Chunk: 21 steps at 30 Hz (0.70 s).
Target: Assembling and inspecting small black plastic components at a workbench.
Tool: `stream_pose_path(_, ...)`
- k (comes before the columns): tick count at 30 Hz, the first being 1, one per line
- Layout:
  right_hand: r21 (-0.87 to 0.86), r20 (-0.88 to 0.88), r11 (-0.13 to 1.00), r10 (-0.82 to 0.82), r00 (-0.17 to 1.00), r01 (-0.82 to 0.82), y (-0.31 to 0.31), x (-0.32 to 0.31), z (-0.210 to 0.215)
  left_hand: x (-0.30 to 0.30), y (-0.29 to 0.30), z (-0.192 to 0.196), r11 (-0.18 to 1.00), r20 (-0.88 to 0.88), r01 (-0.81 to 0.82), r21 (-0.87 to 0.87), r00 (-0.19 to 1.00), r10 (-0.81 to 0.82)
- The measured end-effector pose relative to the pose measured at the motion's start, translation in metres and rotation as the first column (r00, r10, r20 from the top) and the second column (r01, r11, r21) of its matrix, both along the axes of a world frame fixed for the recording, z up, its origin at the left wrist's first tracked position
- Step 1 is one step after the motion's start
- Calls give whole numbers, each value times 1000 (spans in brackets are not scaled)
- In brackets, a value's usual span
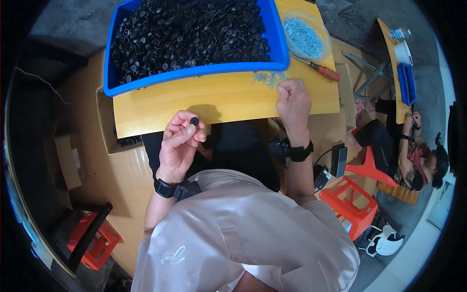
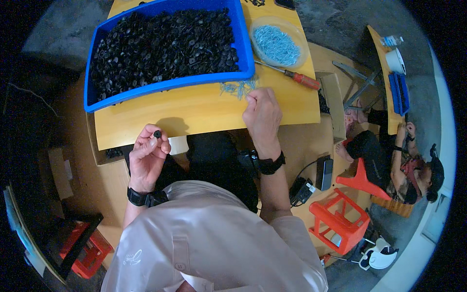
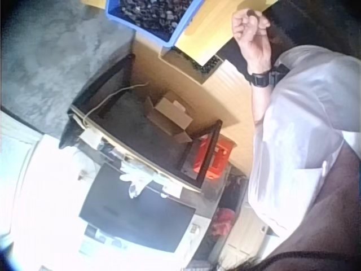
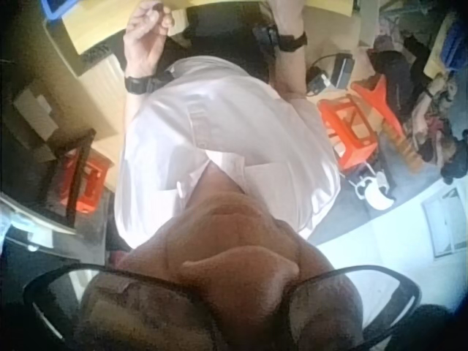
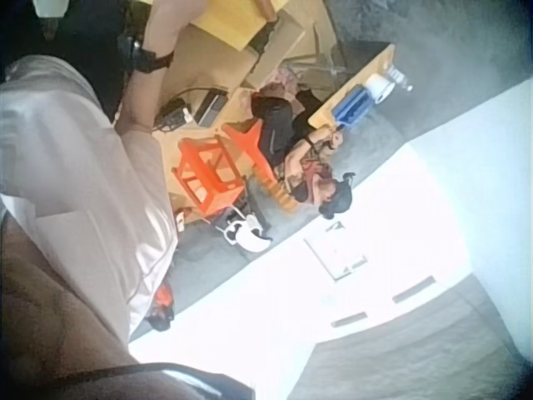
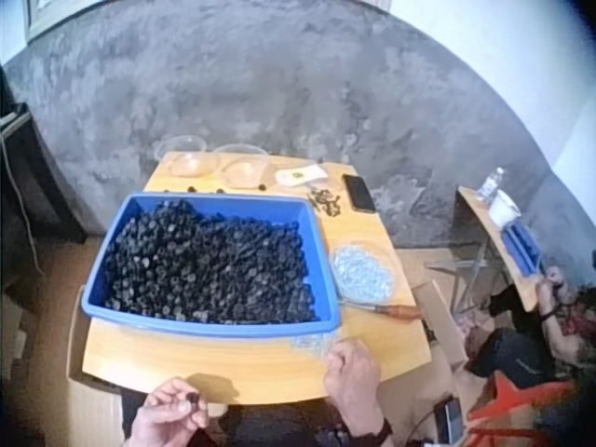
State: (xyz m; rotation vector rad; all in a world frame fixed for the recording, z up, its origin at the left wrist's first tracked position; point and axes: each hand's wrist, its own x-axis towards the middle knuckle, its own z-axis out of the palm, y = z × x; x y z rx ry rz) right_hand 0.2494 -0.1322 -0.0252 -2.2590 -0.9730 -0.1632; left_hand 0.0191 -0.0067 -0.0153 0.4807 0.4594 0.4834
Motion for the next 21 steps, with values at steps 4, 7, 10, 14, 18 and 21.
stream_pose_path(4, -51, 23, 999, 0, 1000, 1, -2, -1, -2, 0, 1, -1, 999, 24, -26, -41, 999, 27)
stream_pose_path(7, -32, 27, 999, -6, 1000, 7, -1, 1, -2, 1, 3, -2, 998, 23, -30, -54, 999, 31)
stream_pose_path(10, -12, -17, 1000, 18, 1000, -18, -4, 1, -4, -1, 2, -6, 998, 50, -44, -46, 998, 46)
stream_pose_path(14, 209, -357, 978, 88, 930, -12, 4, -14, 14, -2, 3, -1, 998, 28, -52, -27, 998, 52)
stream_pose_path(18, 300, -412, 941, 276, 869, -157, 6, -31, 28, 2, 2, 2, 1000, 87, -18, -25, 996, 20)
stream_pose_path(21, 332, -283, 863, 477, 832, -382, 19, -53, 42, 0, 1, 3, 999, 106, -42, 6, 994, 41)
